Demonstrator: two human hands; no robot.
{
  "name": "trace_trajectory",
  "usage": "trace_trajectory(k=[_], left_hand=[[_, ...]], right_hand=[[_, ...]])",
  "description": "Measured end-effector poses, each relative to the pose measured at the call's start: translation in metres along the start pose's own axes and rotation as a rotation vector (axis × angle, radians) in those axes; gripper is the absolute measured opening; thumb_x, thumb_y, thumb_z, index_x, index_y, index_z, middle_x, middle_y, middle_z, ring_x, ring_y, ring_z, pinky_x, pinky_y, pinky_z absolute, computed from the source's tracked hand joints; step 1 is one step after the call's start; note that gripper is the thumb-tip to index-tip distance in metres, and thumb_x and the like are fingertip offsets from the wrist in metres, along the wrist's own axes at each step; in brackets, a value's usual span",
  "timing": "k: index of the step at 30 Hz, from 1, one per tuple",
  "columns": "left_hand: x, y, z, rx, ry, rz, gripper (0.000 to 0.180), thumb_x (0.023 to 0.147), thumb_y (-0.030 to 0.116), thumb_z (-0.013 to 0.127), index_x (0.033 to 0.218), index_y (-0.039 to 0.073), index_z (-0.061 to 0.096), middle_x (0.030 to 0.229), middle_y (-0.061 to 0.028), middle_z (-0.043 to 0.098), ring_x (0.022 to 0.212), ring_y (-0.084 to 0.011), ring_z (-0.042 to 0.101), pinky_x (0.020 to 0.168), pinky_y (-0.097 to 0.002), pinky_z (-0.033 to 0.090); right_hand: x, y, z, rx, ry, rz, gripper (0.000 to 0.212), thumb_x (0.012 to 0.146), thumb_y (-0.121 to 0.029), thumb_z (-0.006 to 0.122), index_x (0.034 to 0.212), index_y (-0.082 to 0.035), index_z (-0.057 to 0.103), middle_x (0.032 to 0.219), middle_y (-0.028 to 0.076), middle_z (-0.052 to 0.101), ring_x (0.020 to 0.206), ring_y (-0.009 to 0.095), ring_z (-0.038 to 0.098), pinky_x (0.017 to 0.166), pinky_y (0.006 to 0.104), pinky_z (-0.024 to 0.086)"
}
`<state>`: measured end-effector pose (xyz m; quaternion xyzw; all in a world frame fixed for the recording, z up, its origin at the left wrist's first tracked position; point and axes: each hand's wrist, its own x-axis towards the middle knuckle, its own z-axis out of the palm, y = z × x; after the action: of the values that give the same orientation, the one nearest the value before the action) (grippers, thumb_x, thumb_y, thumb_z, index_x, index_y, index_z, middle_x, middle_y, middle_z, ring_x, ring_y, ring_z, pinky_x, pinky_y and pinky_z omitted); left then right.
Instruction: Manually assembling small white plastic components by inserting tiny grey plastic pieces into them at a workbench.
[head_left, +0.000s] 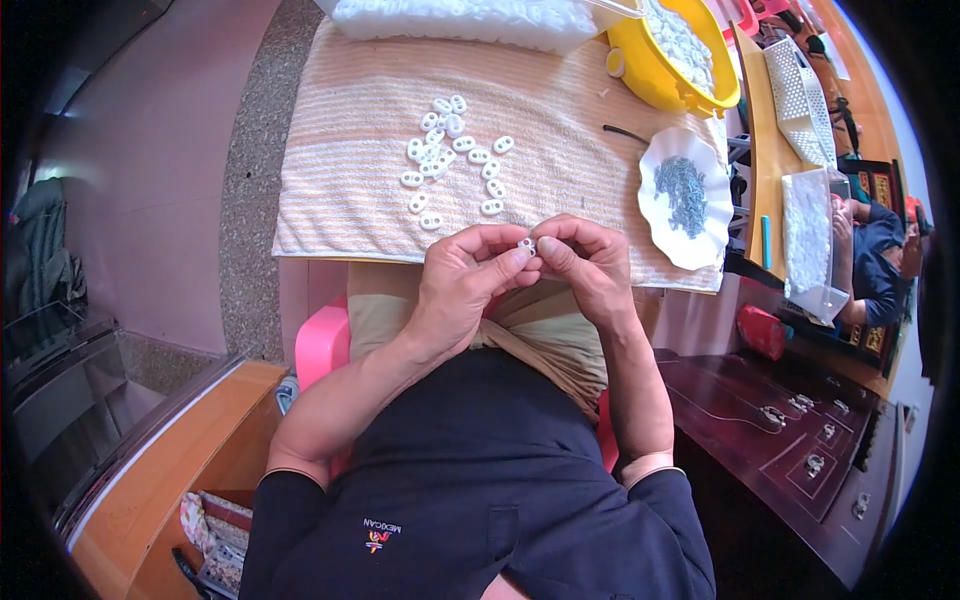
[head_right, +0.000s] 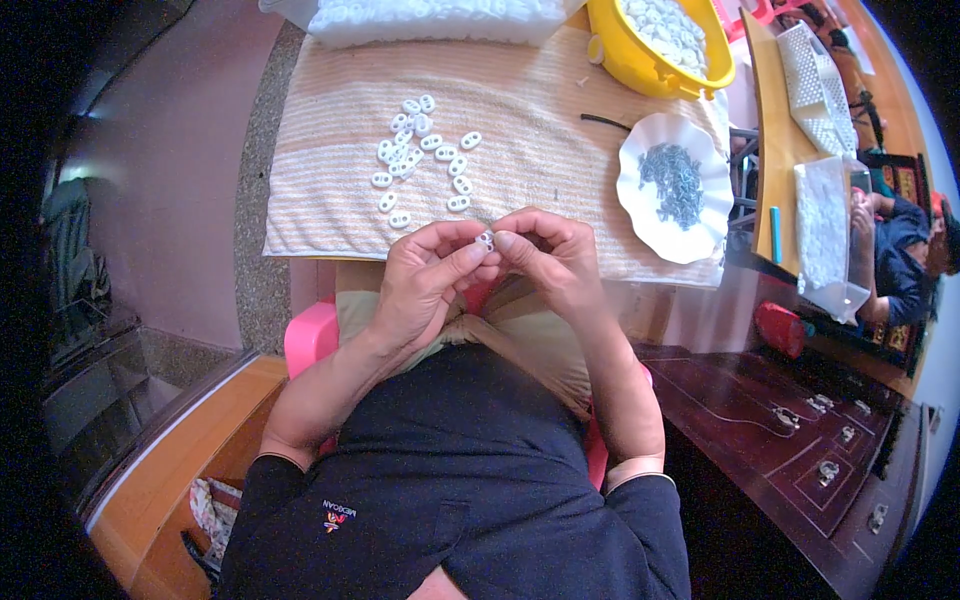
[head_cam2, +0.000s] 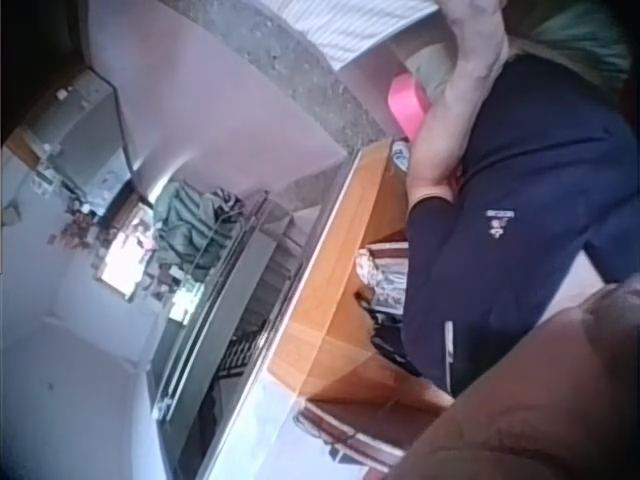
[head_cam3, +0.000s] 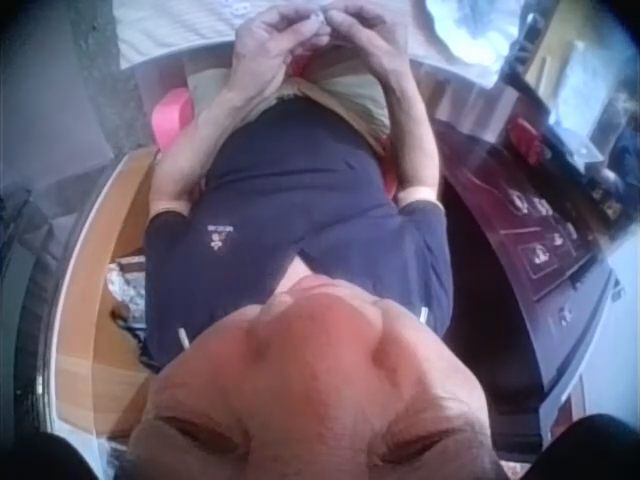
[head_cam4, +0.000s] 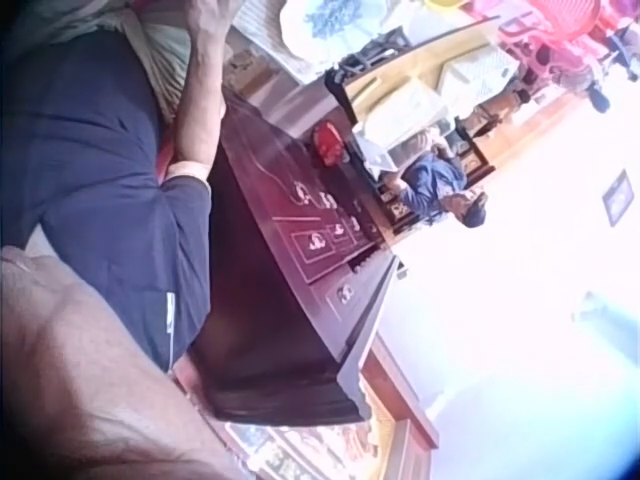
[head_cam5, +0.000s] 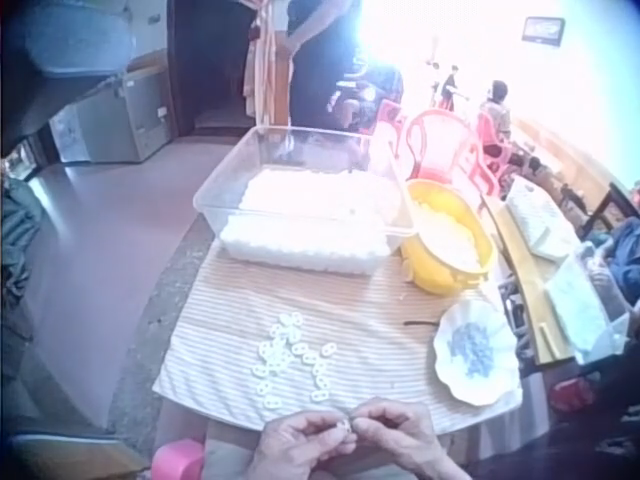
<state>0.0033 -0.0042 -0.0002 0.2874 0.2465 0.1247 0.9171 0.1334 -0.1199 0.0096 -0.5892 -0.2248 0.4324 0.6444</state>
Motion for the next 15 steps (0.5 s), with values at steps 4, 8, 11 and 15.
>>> trace_trajectory(k=[4,8,11,15], left_hand=[[0.0,0.001,0.0005,-0.002,-0.001,-0.005,0.022,0.089,0.005,0.064,0.109,-0.004,0.06,0.092,-0.01,0.066,0.079,-0.013,0.065,0.075,-0.0241,0.056],[-0.0003,0.0015,0.001,-0.009,-0.003,-0.012,0.022,0.089,0.005,0.064,0.108,-0.004,0.06,0.092,-0.01,0.067,0.079,-0.013,0.065,0.075,-0.024,0.056],[0.0,0.0014,0.0014,-0.014,0.001,-0.009,0.021,0.089,0.005,0.064,0.108,-0.004,0.06,0.092,-0.0101,0.066,0.08,-0.0132,0.066,0.076,-0.0242,0.056],[0.0001,0.0008,-0.0004,-0.015,0.0,-0.006,0.021,0.089,0.004,0.064,0.108,-0.004,0.06,0.092,-0.0103,0.066,0.08,-0.0135,0.066,0.076,-0.0244,0.056]], right_hand=[[-0.0002,-0.0001,-0.0004,0.022,-0.011,0.014,0.012,0.091,-0.005,0.061,0.099,0.004,0.066,0.086,0.005,0.066,0.077,0.009,0.063,0.07,0.023,0.055],[-0.0004,-0.0001,-0.0017,0.009,-0.014,0.014,0.013,0.091,-0.005,0.061,0.099,0.005,0.066,0.086,0.005,0.066,0.077,0.009,0.063,0.07,0.023,0.054],[0.0,-0.0004,-0.0025,0.007,-0.035,-0.003,0.013,0.092,-0.004,0.06,0.099,0.005,0.066,0.087,0.005,0.066,0.078,0.009,0.063,0.07,0.0226,0.054],[0.0001,0.0005,-0.0033,-0.048,-0.049,-0.012,0.013,0.092,-0.004,0.059,0.099,0.005,0.065,0.088,0.005,0.065,0.078,0.009,0.063,0.07,0.0222,0.054]])
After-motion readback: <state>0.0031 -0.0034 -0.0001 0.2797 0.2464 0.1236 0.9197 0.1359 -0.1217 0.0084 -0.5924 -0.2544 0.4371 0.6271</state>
